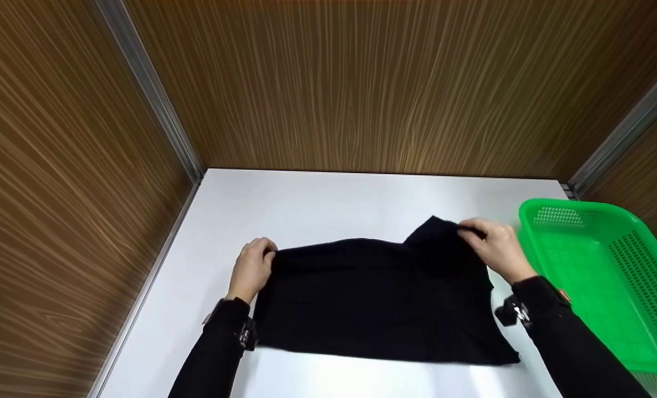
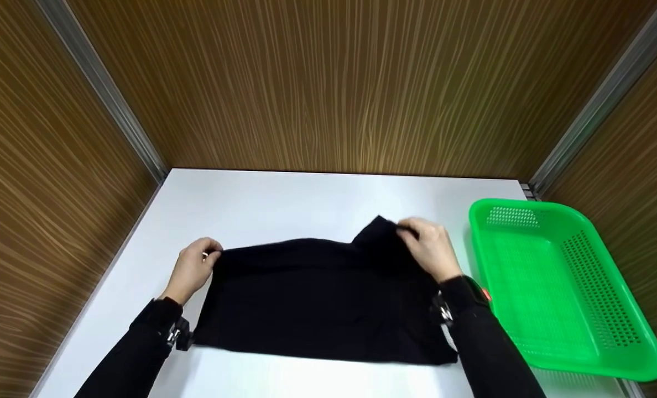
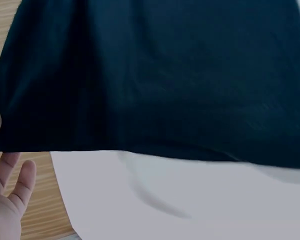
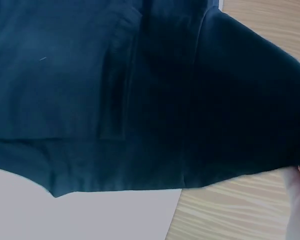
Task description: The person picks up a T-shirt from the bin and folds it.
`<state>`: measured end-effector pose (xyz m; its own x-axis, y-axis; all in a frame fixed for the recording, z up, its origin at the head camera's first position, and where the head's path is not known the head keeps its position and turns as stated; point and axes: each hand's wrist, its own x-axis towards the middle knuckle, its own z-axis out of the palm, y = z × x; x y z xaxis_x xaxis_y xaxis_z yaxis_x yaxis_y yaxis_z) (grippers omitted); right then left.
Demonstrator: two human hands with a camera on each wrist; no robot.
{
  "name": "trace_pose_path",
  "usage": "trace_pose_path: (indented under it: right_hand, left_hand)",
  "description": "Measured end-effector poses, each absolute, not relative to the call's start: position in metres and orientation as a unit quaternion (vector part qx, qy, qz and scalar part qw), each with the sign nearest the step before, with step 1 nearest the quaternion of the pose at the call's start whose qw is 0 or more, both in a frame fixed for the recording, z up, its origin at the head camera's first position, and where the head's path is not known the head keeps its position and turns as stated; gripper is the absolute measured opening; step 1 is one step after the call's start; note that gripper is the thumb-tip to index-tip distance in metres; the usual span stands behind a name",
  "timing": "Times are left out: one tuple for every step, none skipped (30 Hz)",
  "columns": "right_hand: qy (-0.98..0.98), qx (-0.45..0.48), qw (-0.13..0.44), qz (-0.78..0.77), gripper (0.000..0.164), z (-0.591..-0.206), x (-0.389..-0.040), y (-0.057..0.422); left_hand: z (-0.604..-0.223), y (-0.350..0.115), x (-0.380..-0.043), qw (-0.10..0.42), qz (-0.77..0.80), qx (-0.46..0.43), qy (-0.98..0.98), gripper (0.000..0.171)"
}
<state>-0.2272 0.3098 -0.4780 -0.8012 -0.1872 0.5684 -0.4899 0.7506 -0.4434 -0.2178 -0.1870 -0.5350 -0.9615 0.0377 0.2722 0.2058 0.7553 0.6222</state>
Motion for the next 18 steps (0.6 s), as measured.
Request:
trace_pose_path:
  right_hand:
    - [-0.899,0.196,0.246,0.303,0.015,-0.481,-0.222,0.313]
    - [-0.898,0.202,0.237,0.311,0.016,-0.483,-0.217,0.316]
    - [-0.897,0.207,0.224,0.319,0.016,-0.484,-0.212,0.320]
    - [-0.896,0.210,0.210,0.329,0.016,-0.486,-0.207,0.324]
    - [-0.896,0.213,0.194,0.338,0.017,-0.488,-0.202,0.327]
    - [-0.896,0.214,0.176,0.348,0.017,-0.489,-0.196,0.331]
    - [-0.896,0.213,0.157,0.357,0.017,-0.490,-0.190,0.334]
    - [-0.897,0.209,0.135,0.367,0.017,-0.492,-0.184,0.337]
    - [-0.898,0.205,0.114,0.373,0.016,-0.493,-0.177,0.340]
    - [-0.898,0.200,0.093,0.380,0.015,-0.494,-0.171,0.343]
    - [-0.900,0.193,0.072,0.385,0.014,-0.494,-0.165,0.345]
    - [-0.901,0.186,0.051,0.389,0.013,-0.495,-0.160,0.347]
    - [-0.902,0.179,0.029,0.392,0.012,-0.496,-0.155,0.349]
    - [-0.902,0.176,0.007,0.395,0.011,-0.497,-0.151,0.352]
    - [-0.901,0.177,-0.014,0.396,0.011,-0.498,-0.148,0.354]
    - [-0.899,0.180,-0.036,0.397,0.011,-0.499,-0.144,0.356]
    - [-0.897,0.185,-0.057,0.399,0.011,-0.501,-0.142,0.358]
    - [-0.893,0.194,-0.075,0.398,0.011,-0.504,-0.140,0.361]
  left_hand:
    - [-0.537,-0.189,-0.217,0.125,-0.334,-0.075,-0.931,0.006]
    - [-0.540,-0.190,-0.215,0.127,-0.326,-0.080,-0.933,0.007]
    - [-0.542,-0.192,-0.214,0.133,-0.318,-0.089,-0.935,0.007]
    - [-0.544,-0.194,-0.213,0.139,-0.311,-0.097,-0.935,0.008]
    - [-0.547,-0.196,-0.211,0.144,-0.303,-0.106,-0.936,0.009]
    - [-0.549,-0.198,-0.209,0.149,-0.296,-0.115,-0.936,0.010]
    - [-0.550,-0.199,-0.208,0.151,-0.290,-0.123,-0.937,0.010]
    - [-0.552,-0.201,-0.205,0.151,-0.284,-0.131,-0.938,0.011]
    - [-0.554,-0.203,-0.203,0.149,-0.279,-0.141,-0.938,0.012]
    - [-0.555,-0.205,-0.201,0.147,-0.274,-0.151,-0.939,0.012]
    - [-0.556,-0.206,-0.198,0.144,-0.269,-0.161,-0.938,0.013]
    - [-0.557,-0.208,-0.196,0.141,-0.265,-0.171,-0.938,0.013]
    - [-0.558,-0.209,-0.193,0.138,-0.261,-0.181,-0.938,0.014]
    - [-0.559,-0.211,-0.191,0.135,-0.257,-0.190,-0.938,0.014]
    - [-0.561,-0.212,-0.188,0.134,-0.252,-0.198,-0.938,0.015]
    - [-0.562,-0.213,-0.186,0.136,-0.246,-0.206,-0.937,0.015]
    - [-0.564,-0.214,-0.184,0.138,-0.239,-0.214,-0.937,0.016]
    - [-0.566,-0.214,-0.182,0.138,-0.233,-0.221,-0.937,0.016]
